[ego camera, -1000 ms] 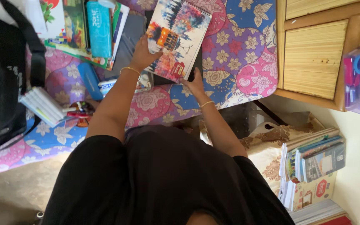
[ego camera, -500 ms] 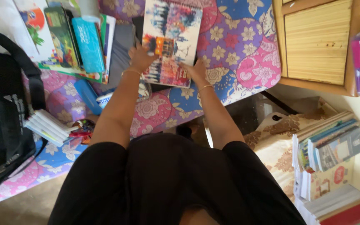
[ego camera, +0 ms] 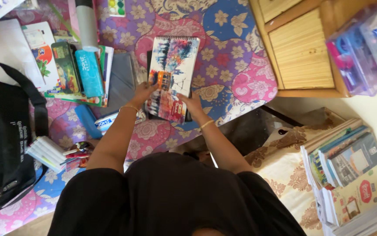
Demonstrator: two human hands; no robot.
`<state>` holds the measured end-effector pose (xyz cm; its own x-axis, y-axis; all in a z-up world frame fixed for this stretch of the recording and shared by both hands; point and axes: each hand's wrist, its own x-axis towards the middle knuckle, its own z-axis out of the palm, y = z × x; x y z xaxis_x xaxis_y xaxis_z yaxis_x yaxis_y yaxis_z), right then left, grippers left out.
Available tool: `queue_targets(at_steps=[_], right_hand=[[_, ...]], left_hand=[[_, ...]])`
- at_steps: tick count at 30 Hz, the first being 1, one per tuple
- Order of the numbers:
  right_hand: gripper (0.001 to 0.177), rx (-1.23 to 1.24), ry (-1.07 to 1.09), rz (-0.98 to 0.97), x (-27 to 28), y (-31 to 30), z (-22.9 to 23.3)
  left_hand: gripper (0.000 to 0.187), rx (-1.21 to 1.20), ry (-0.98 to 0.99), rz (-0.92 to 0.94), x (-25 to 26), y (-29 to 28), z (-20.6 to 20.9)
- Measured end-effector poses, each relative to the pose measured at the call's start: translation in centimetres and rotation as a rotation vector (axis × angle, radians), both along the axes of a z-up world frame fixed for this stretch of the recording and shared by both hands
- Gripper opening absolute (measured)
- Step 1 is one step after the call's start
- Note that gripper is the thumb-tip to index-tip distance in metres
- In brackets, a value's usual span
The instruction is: The person organizes items by picking up books, notebooks, folders, and various stationery supplies from a bed and stacking them onto a table, then placing a bag on the table.
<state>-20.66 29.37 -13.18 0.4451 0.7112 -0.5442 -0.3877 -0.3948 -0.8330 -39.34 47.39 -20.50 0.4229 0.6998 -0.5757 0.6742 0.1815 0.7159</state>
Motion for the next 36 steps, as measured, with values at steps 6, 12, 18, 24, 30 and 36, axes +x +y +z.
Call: queue_targets(at_steps=[6, 12, 18, 24, 30, 36], right_hand=[[0.058, 0.039, -0.033, -0.008, 4.7, -10.1, 13.1], [0.064, 0.212, -0.106, -0.101, 10.1, -24.6, 20.7], [0.085, 0.477, -0.276, -0.525, 9.9, -40.0, 25.6], [0.093, 0.394, -0.292, -0.845, 9.6, -53.8, 25.5], [0.056, 0.215, -0.525, -0.972, 8.1, -66.8, 25.1], [0.061, 0.300, -0.680, -1.174, 4.7, -72.3, 24.7]], left_hand=[[0.054, -0.598, -0.739, 0.160, 3.8, -5.3, 4.7], [0.032, -0.892, -0.671, -0.012, 12.6, -13.7, 15.9], [0.042, -0.777, -0.804, -0.285, 22.6, -27.8, 26.4], [0.034, -0.756, -0.766, -0.488, 28.9, -42.5, 32.4], [0.039, -0.663, -0.809, -0.884, 30.9, -53.5, 33.9], [0.076, -0.809, -0.996, -1.324, 32.5, -59.5, 35.9]])
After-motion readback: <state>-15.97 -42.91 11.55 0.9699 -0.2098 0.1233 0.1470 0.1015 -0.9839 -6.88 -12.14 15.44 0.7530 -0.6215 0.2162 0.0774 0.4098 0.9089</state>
